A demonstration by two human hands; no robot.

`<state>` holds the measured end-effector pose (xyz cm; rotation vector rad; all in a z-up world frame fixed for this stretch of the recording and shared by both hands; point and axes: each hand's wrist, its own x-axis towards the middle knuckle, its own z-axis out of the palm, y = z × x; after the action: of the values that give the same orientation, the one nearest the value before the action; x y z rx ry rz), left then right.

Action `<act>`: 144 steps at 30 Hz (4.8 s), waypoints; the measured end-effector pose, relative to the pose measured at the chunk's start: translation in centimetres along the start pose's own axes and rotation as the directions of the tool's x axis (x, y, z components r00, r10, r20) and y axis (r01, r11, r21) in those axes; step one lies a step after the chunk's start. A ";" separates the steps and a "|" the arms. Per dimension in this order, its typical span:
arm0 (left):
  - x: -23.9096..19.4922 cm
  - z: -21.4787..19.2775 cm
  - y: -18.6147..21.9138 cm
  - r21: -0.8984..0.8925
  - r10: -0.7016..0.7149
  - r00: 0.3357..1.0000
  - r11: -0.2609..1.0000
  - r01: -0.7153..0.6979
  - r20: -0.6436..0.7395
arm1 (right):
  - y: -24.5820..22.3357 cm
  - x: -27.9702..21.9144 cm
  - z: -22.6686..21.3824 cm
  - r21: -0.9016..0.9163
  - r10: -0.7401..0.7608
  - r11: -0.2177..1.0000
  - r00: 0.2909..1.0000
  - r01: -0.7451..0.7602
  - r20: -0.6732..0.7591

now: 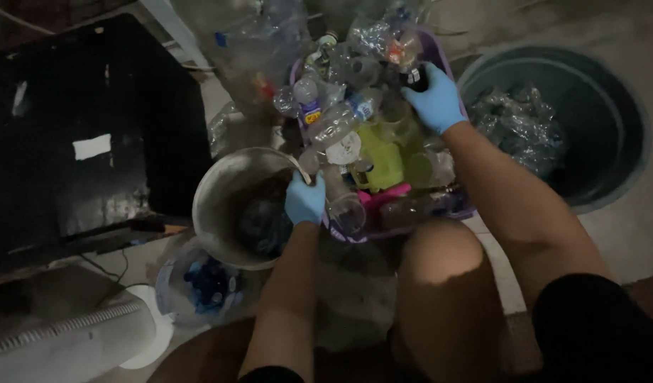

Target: The person cuts plastic bottles with scissors, removes the labels by hand, and places the cut pieces into a bucket. They handle multiple bottles, including a dark-colored bottle, and repeat the cutting and label removal process.

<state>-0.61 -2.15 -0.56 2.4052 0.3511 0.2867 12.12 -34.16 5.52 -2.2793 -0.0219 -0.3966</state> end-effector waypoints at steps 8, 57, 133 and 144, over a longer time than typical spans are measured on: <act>-0.4 -0.8 -0.7 -0.243 0.023 0.991 0.969 -0.054 -0.129 | -12.9 -4.2 -3.2 0.437 -0.021 0.895 0.968 -0.094 0.252; -0.1 -16.4 5.9 -0.921 -0.123 0.913 -0.004 0.390 0.388 | -11.2 -19.4 14.2 -0.416 -0.179 0.774 0.796 0.477 0.578; 1.9 -20.5 7.1 -0.975 0.048 0.996 0.214 0.057 0.069 | -26.1 -18.6 -5.9 0.509 -0.262 0.670 0.469 -0.541 0.843; 2.0 -20.0 7.1 -0.984 0.070 0.995 0.165 0.062 0.075 | -26.0 -18.7 -5.8 0.481 -0.222 0.661 0.463 -0.576 0.858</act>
<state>-3.39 5.27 19.27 1.0270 0.0252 0.2613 -10.90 -18.73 22.50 -1.3624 -0.3743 0.8695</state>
